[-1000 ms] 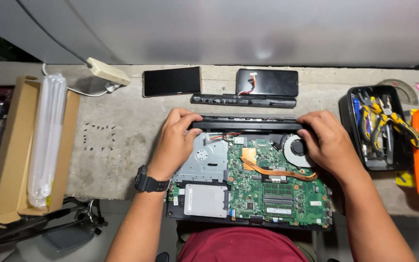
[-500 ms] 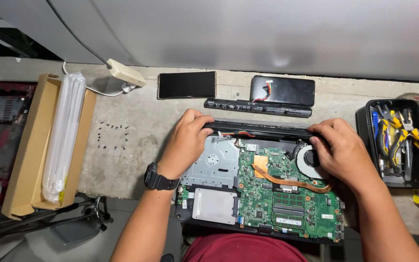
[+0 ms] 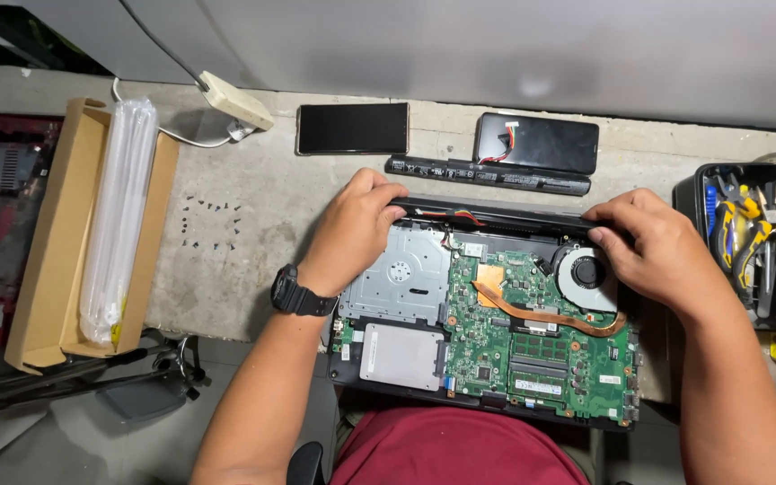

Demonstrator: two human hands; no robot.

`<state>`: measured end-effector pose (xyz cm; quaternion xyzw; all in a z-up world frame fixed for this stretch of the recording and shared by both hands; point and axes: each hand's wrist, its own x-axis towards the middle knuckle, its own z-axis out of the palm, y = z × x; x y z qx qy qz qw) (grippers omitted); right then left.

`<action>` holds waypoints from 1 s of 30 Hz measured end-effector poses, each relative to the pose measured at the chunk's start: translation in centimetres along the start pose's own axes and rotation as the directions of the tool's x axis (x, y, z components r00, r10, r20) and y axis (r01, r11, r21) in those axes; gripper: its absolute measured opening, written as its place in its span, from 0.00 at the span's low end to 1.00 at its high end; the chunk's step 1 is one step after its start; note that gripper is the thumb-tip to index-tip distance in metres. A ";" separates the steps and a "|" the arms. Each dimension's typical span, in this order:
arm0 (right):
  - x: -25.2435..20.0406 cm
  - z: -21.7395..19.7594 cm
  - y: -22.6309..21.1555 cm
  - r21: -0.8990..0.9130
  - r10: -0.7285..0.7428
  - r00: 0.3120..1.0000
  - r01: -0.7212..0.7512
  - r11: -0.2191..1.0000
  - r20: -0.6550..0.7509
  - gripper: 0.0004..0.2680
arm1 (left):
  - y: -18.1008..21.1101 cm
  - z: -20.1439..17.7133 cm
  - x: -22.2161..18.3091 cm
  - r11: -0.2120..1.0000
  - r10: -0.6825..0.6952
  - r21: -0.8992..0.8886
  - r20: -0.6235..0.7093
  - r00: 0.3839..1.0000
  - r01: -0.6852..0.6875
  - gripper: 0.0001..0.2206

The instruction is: The person removes an internal battery from a laptop, unpacks a replacement battery from bubble wrap, and attempts to install the new battery into the laptop chassis.

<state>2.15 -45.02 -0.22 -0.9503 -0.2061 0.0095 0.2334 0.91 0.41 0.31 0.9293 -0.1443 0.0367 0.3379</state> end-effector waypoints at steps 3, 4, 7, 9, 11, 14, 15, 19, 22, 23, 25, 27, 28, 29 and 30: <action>0.0 -0.2 0.5 -0.007 0.009 1.000 -0.009 1.000 0.015 0.09 | -0.3 0.6 -0.1 0.999 0.028 -0.019 -0.019 0.999 -0.029 0.11; 0.0 -0.3 0.2 -0.008 0.006 1.000 -0.006 1.000 0.015 0.09 | -0.5 0.8 0.0 0.999 0.028 -0.019 -0.022 0.999 -0.028 0.11; -0.1 -0.5 -0.1 0.020 0.031 0.999 -0.031 0.999 0.014 0.09 | -0.7 1.3 0.0 0.996 0.080 0.029 -0.034 0.996 -0.079 0.11; -0.2 -0.4 0.0 -0.006 0.026 1.000 -0.026 1.000 0.003 0.09 | -0.7 1.1 0.1 0.997 0.068 0.034 -0.018 0.998 -0.068 0.10; -0.2 -0.1 0.1 -0.015 0.022 1.000 -0.022 1.000 -0.005 0.09 | -0.9 1.2 0.1 0.997 0.066 0.039 -0.019 0.998 -0.065 0.10; -0.3 0.0 0.0 -0.028 0.001 1.000 -0.002 1.000 -0.024 0.09 | -0.9 1.5 0.2 0.996 0.072 0.059 -0.030 0.997 -0.070 0.09; -0.3 0.0 -0.2 -0.033 -0.016 0.999 0.014 0.999 -0.038 0.09 | -0.9 1.6 0.2 0.994 0.082 0.075 -0.042 0.996 -0.079 0.09; -0.6 -0.1 -1.5 -0.039 -0.090 0.993 0.087 0.995 -0.082 0.11 | -1.3 2.4 -0.1 0.984 0.137 0.125 -0.083 0.987 -0.126 0.09; -0.4 -0.3 -2.2 -0.052 -0.243 0.962 0.239 0.970 -0.123 0.12 | -1.2 2.4 -0.2 0.978 0.162 0.148 -0.080 0.983 -0.150 0.08; -0.3 -0.4 -2.4 -0.077 -0.275 0.954 0.268 0.960 -0.115 0.12 | -1.2 2.3 -0.1 0.980 0.157 0.135 -0.072 0.985 -0.146 0.08; 0.0 -0.3 -2.8 -0.101 -0.306 0.946 0.295 0.950 -0.108 0.12 | -1.2 2.2 0.0 0.982 0.152 0.122 -0.062 0.986 -0.143 0.09; 0.3 0.1 -3.0 -0.165 -0.319 0.937 0.295 0.941 -0.142 0.11 | -1.3 2.3 0.2 0.980 0.151 0.137 -0.042 0.988 -0.144 0.09; 0.3 0.2 -3.0 -0.166 -0.316 0.938 0.292 0.942 -0.142 0.11 | -1.1 2.1 0.2 0.980 0.153 0.135 -0.040 0.987 -0.146 0.09; 0.4 0.3 -3.1 -0.184 -0.329 0.934 0.303 0.935 -0.137 0.11 | -0.9 1.9 0.3 0.975 0.157 0.159 -0.015 0.988 -0.152 0.08; 0.6 0.4 -3.2 -0.202 -0.342 0.930 0.313 0.928 -0.131 0.10 | -0.7 1.7 0.3 0.970 0.160 0.183 0.009 0.987 -0.159 0.07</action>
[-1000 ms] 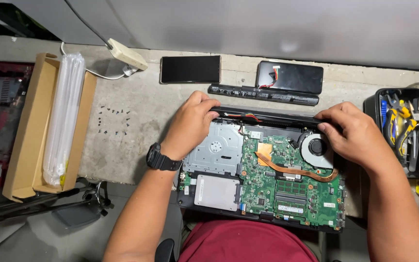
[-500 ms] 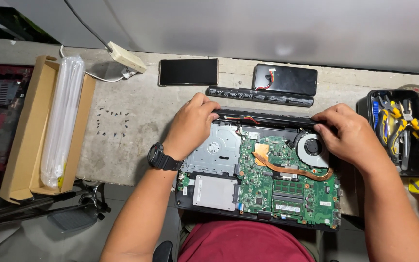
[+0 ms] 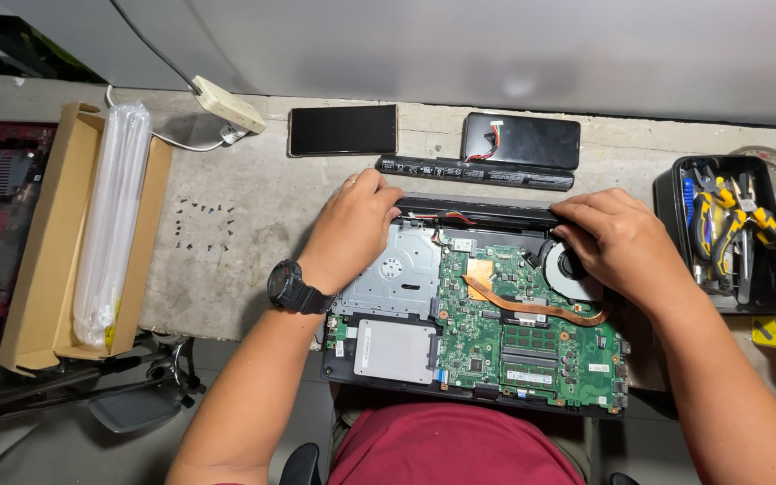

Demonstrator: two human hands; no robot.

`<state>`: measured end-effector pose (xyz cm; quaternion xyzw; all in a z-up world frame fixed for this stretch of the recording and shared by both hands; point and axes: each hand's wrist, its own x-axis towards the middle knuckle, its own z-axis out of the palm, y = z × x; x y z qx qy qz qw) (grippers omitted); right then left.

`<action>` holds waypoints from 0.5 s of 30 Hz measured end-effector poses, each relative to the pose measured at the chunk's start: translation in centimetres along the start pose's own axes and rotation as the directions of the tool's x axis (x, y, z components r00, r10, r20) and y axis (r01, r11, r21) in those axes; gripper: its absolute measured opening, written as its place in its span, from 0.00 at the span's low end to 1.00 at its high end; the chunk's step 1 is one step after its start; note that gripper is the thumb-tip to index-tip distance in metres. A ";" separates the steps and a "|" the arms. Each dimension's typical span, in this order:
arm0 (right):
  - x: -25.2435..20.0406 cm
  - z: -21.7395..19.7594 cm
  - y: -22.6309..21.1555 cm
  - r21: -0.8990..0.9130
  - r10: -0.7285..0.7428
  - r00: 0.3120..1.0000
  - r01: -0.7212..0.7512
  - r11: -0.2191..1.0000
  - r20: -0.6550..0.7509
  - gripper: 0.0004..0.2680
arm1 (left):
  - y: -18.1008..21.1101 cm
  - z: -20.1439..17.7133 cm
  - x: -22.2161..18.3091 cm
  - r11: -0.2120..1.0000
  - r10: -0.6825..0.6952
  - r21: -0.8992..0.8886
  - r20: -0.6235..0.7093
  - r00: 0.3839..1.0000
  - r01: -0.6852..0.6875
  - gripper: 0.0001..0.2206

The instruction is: The person removes an internal battery from a laptop, unpacks a replacement battery from bubble wrap, and attempts to install the new battery into the laptop chassis.

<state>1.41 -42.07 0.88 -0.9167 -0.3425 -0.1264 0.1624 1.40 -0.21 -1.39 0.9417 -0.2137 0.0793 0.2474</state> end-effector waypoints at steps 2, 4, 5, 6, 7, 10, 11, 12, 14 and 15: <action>-0.1 0.3 0.5 0.007 0.004 1.000 -0.004 1.000 0.014 0.10 | 1.0 -0.8 0.4 0.999 0.027 0.039 0.021 0.999 -0.028 0.06; 0.1 0.4 1.0 0.010 0.008 1.000 -0.008 1.000 0.023 0.10 | 1.6 -0.8 1.0 0.995 0.059 0.079 0.038 0.998 -0.062 0.05; 0.1 0.3 1.1 0.037 0.020 0.999 -0.021 0.999 0.043 0.10 | 1.7 -0.4 1.1 0.989 0.090 0.110 0.034 0.995 -0.094 0.05; 0.1 0.3 1.2 0.064 0.031 0.998 -0.035 0.997 0.063 0.10 | 1.9 0.0 1.2 0.982 0.122 0.141 0.031 0.992 -0.125 0.07; 0.1 0.3 1.4 0.062 0.034 0.997 -0.038 0.997 0.063 0.10 | 1.9 0.2 1.2 0.982 0.124 0.139 0.031 0.992 -0.127 0.07; 0.1 0.3 1.5 0.146 0.047 0.998 -0.054 0.988 0.051 0.09 | 1.9 0.8 0.7 0.950 0.179 0.259 0.011 0.984 -0.175 0.14; 0.1 0.2 1.6 0.151 0.058 0.996 -0.068 0.986 0.066 0.09 | 1.8 0.9 0.6 0.932 0.219 0.301 -0.025 0.975 -0.201 0.13; 0.1 0.2 1.6 0.157 0.069 0.994 -0.081 0.984 0.080 0.10 | 1.8 1.0 0.6 0.912 0.260 0.343 -0.059 0.964 -0.225 0.13; 0.3 0.1 1.4 0.141 0.068 0.994 -0.080 0.987 0.085 0.10 | 1.7 1.2 0.5 0.921 0.253 0.324 -0.071 0.965 -0.217 0.14; 0.3 0.1 1.3 0.124 0.067 0.994 -0.078 0.989 0.091 0.11 | 1.8 1.3 0.5 0.930 0.245 0.303 -0.085 0.966 -0.209 0.15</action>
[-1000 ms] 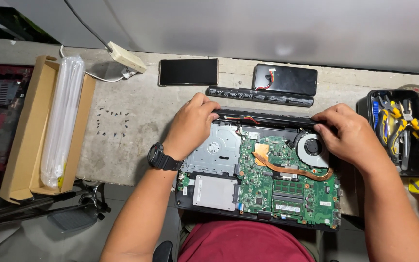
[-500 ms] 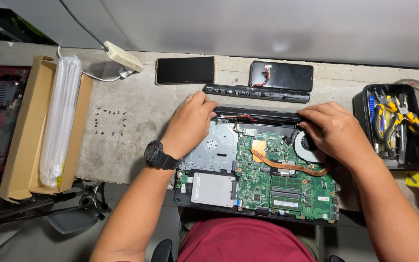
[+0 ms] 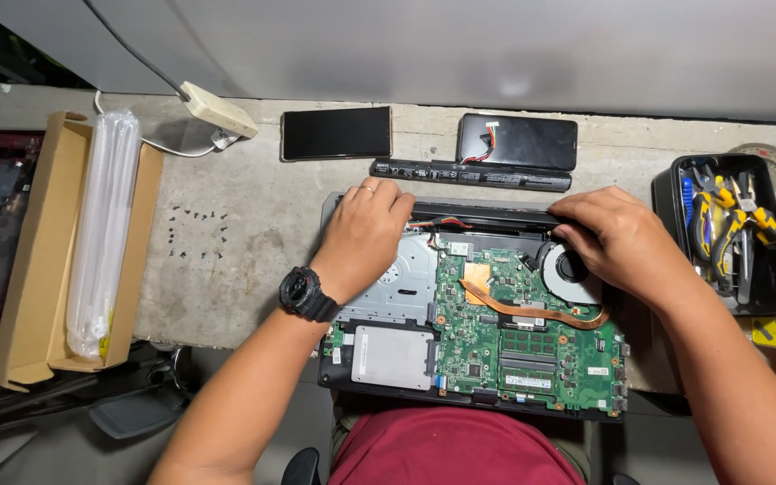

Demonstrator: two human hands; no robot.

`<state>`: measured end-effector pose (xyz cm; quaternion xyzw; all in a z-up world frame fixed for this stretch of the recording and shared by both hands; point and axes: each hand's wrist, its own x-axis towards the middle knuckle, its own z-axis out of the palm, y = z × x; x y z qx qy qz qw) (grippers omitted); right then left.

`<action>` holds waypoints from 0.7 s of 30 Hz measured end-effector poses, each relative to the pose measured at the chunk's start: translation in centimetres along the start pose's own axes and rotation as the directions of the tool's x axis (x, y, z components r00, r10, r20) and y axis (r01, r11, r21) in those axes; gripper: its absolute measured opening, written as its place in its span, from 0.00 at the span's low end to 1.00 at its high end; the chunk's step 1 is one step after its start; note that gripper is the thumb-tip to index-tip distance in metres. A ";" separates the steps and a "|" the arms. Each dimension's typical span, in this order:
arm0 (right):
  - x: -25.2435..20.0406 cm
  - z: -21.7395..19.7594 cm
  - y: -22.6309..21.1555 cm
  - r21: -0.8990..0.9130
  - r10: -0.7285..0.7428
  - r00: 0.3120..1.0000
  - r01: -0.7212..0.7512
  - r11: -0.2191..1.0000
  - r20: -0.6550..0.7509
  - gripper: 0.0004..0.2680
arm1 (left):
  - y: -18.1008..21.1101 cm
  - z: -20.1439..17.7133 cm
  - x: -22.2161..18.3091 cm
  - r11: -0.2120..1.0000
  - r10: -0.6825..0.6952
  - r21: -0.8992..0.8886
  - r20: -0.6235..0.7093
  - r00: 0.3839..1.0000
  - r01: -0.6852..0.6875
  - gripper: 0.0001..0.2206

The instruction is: The person removes an internal battery from a laptop, unpacks a replacement battery from bubble wrap, and attempts to install the new battery into the laptop chassis.

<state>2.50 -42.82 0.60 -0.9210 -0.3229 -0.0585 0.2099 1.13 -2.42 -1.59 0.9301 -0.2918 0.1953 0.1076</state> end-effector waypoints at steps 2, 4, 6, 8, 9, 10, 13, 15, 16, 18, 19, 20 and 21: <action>-0.2 0.3 0.0 -0.064 -0.017 1.000 0.017 0.998 0.000 0.11 | 0.0 0.4 -0.2 1.000 -0.012 0.001 -0.027 1.000 0.012 0.16; -0.3 0.5 -0.1 -0.128 -0.035 0.999 0.035 0.991 0.002 0.11 | 0.2 0.8 -0.5 1.000 -0.025 0.001 -0.056 0.998 0.025 0.16; -0.4 0.6 -0.2 -0.145 -0.072 0.997 0.067 0.987 -0.030 0.09 | 0.6 0.9 -0.8 0.996 -0.006 0.089 -0.086 0.996 0.014 0.15; -0.3 0.3 -0.5 -0.117 -0.082 0.996 0.077 0.990 -0.035 0.08 | 0.5 0.8 -0.8 0.997 -0.004 0.077 -0.084 0.996 0.011 0.15; -0.2 0.1 -0.6 -0.088 -0.092 0.995 0.088 0.992 -0.041 0.08 | 0.4 0.8 -0.7 0.998 -0.002 0.066 -0.082 0.997 0.007 0.16; -0.1 0.0 -0.5 -0.088 -0.091 0.995 0.088 0.992 -0.041 0.08 | 0.4 0.7 -0.7 0.998 -0.001 0.066 -0.082 0.997 0.007 0.16; 0.0 0.0 -0.3 -0.020 -0.074 0.997 0.074 0.997 -0.005 0.10 | 0.3 0.5 -0.6 0.999 -0.047 -0.005 -0.061 0.997 0.047 0.08; -0.1 0.0 -0.2 -0.046 -0.056 0.998 0.057 0.997 0.015 0.10 | 0.4 0.4 -0.7 0.997 -0.055 -0.065 -0.053 0.997 0.051 0.11; -0.1 0.0 -0.4 -0.049 -0.051 0.999 0.052 0.997 0.016 0.10 | 0.3 -0.1 -0.6 0.996 -0.052 -0.070 -0.053 0.997 0.048 0.11; 0.0 -0.1 -0.5 -0.088 -0.059 0.998 0.059 0.994 0.007 0.09 | 0.0 -0.9 -0.2 0.992 -0.017 -0.127 0.005 1.000 0.017 0.15; 0.2 -0.3 -0.7 -0.094 -0.051 0.999 0.051 0.994 0.006 0.09 | 0.1 -1.0 0.1 0.991 -0.010 -0.133 0.002 1.000 0.010 0.15; 0.2 -0.3 -0.9 -0.102 -0.035 0.999 0.037 0.994 0.020 0.08 | 0.3 -1.2 0.3 0.988 -0.030 -0.152 0.029 0.999 0.035 0.11; 0.3 -0.4 -1.0 -0.110 -0.019 0.999 0.022 0.994 0.033 0.08 | 0.4 -1.3 0.6 0.984 -0.051 -0.169 0.056 0.997 0.059 0.08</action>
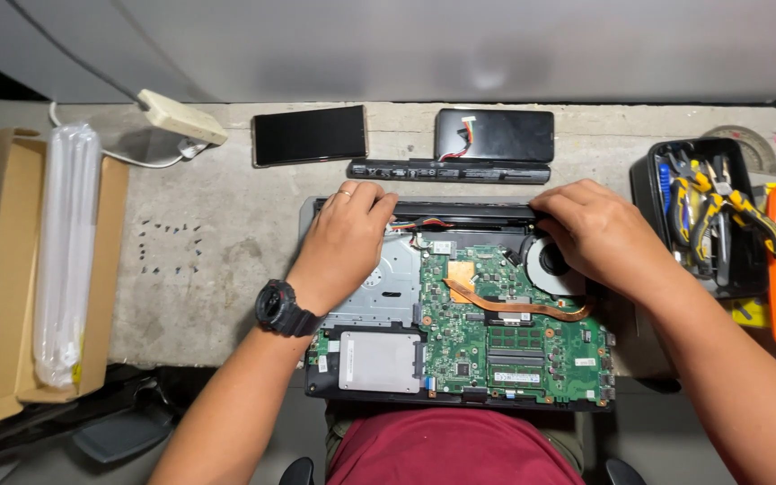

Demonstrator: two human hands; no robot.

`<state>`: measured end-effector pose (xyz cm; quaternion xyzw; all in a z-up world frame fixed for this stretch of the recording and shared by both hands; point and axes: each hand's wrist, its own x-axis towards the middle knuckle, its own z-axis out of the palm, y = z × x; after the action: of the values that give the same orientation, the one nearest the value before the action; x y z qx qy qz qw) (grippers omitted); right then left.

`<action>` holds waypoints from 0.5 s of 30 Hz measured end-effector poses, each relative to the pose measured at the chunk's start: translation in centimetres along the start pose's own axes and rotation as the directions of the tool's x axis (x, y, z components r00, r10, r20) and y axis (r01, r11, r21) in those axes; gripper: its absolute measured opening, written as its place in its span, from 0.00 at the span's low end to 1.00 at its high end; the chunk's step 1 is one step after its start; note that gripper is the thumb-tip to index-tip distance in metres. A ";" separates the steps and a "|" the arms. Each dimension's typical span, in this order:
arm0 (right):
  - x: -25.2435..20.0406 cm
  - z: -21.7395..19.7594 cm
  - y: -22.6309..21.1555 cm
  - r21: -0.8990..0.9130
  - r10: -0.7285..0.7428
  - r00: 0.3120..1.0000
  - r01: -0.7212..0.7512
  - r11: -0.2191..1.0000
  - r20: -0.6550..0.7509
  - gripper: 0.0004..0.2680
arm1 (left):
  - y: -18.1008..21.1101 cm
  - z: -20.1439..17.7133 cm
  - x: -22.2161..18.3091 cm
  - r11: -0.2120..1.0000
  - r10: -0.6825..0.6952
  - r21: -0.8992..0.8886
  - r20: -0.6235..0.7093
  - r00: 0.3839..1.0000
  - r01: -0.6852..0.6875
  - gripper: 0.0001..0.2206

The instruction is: The person removes an internal battery from a laptop, unpacks a replacement battery from bubble wrap, and attempts to install the new battery into the laptop chassis.

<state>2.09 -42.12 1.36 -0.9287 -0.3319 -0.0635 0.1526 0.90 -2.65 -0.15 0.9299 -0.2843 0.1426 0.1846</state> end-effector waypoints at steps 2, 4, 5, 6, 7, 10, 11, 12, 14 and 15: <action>-0.3 0.7 0.2 -0.091 0.057 0.998 -0.057 0.994 0.001 0.08 | -0.8 1.6 0.0 0.996 0.076 0.043 -0.019 0.997 -0.075 0.08; -0.4 0.9 0.2 -0.183 0.113 0.994 -0.111 0.977 0.003 0.09 | -1.2 2.3 -0.1 0.986 0.149 0.083 -0.038 0.988 -0.145 0.09; -0.3 0.8 0.3 -0.152 0.110 0.994 -0.106 0.983 0.019 0.08 | -1.2 2.2 0.0 0.984 0.155 0.095 -0.051 0.987 -0.150 0.09; -0.1 0.7 0.4 -0.119 0.108 0.994 -0.103 0.988 0.036 0.08 | -1.3 2.1 0.1 0.982 0.162 0.107 -0.065 0.985 -0.154 0.09; 0.2 0.1 0.2 -0.124 0.115 0.993 -0.110 0.986 0.037 0.08 | -1.3 2.5 0.1 0.982 0.166 0.100 -0.066 0.984 -0.159 0.09; 1.3 -1.0 -0.6 0.029 0.137 0.984 -0.141 0.990 0.110 0.09 | -1.3 3.0 -0.2 0.976 0.163 0.157 -0.074 0.984 -0.149 0.09; 1.6 -1.0 -1.1 0.037 0.118 0.989 -0.122 0.992 0.093 0.10 | -1.2 2.9 -0.2 0.977 0.158 0.157 -0.079 0.984 -0.145 0.10; 1.9 -1.0 -1.6 0.045 0.099 0.992 -0.103 0.994 0.076 0.11 | -1.2 2.8 -0.3 0.978 0.154 0.157 -0.083 0.985 -0.140 0.11; 1.7 0.9 -1.8 -0.019 0.064 0.998 -0.063 0.998 0.027 0.11 | -0.9 2.8 -0.3 0.977 0.154 0.165 -0.091 0.984 -0.138 0.11; 1.6 1.8 -2.0 -0.086 0.023 1.000 -0.024 0.996 -0.018 0.11 | -0.7 2.9 -0.3 0.976 0.152 0.173 -0.100 0.983 -0.133 0.12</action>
<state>2.13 -39.10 0.47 -0.9377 -0.3166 -0.0840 0.1159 1.52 -3.13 -3.02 0.9098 -0.3266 0.2306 0.1117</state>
